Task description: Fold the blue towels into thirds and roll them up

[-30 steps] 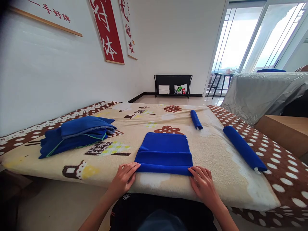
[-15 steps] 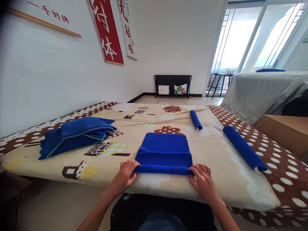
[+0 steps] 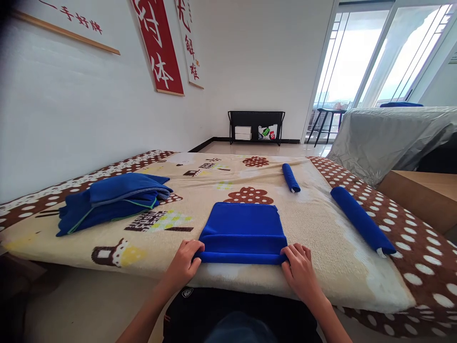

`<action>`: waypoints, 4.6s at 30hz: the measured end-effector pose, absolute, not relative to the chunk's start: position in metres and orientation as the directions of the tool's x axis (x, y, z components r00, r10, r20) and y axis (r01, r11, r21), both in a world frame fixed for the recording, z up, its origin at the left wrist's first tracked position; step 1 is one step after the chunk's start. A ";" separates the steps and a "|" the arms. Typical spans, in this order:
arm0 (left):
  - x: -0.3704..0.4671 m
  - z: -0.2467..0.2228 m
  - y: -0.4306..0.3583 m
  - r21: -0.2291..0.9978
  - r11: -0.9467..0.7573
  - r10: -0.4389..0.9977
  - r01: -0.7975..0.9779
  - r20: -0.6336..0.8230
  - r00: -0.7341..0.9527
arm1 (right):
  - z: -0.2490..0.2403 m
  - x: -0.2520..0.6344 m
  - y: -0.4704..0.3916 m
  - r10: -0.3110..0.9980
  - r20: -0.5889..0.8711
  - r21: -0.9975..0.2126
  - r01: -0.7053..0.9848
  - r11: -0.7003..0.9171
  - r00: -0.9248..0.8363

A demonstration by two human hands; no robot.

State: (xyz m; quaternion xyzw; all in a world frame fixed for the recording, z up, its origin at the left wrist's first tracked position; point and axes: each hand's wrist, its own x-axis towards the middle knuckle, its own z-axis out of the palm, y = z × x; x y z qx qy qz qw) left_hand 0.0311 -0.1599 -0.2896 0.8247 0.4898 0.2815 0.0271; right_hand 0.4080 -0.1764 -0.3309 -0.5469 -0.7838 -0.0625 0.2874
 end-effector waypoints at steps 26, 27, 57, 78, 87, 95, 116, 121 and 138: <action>0.083 -0.318 -0.153 0.121 -0.464 0.788 0.878 0.510 0.346 | -0.338 0.345 -0.162 0.773 0.580 -0.087 0.925 0.371 -0.256; 0.074 -0.321 -0.154 0.117 -0.416 0.797 0.902 0.525 0.299 | -0.342 0.353 -0.162 0.775 0.591 -0.084 0.938 0.336 -0.224; 0.066 -0.318 -0.141 0.139 -0.245 0.787 0.960 0.606 0.113 | -0.341 0.370 -0.155 0.798 0.600 -0.035 0.994 0.100 -0.059; 0.070 -0.319 -0.127 0.139 -0.329 0.829 0.934 0.516 0.215 | -0.341 0.375 -0.141 0.847 0.525 -0.113 0.980 0.166 -0.083; 0.022 -0.320 -0.144 0.084 -0.378 0.683 0.922 0.698 0.217 | -0.350 0.417 -0.158 0.724 0.667 -0.089 0.946 0.313 -0.177; 0.028 -0.310 -0.163 0.000 -0.614 0.657 0.789 0.555 0.511 | -0.341 0.416 -0.170 0.700 0.623 -0.032 0.882 0.469 -0.349; 0.050 -0.293 -0.145 0.158 -0.350 0.862 0.923 0.440 0.252 | -0.308 0.402 -0.165 0.840 0.449 -0.180 0.890 0.419 -0.305; 0.077 -0.286 -0.146 0.123 -0.300 0.844 0.946 0.496 0.203 | -0.305 0.368 -0.159 0.832 0.493 -0.101 0.933 0.346 -0.256; 0.059 -0.307 -0.147 0.112 -0.490 0.789 0.865 0.478 0.385 | -0.331 0.385 -0.156 0.785 0.562 -0.071 0.930 0.360 -0.261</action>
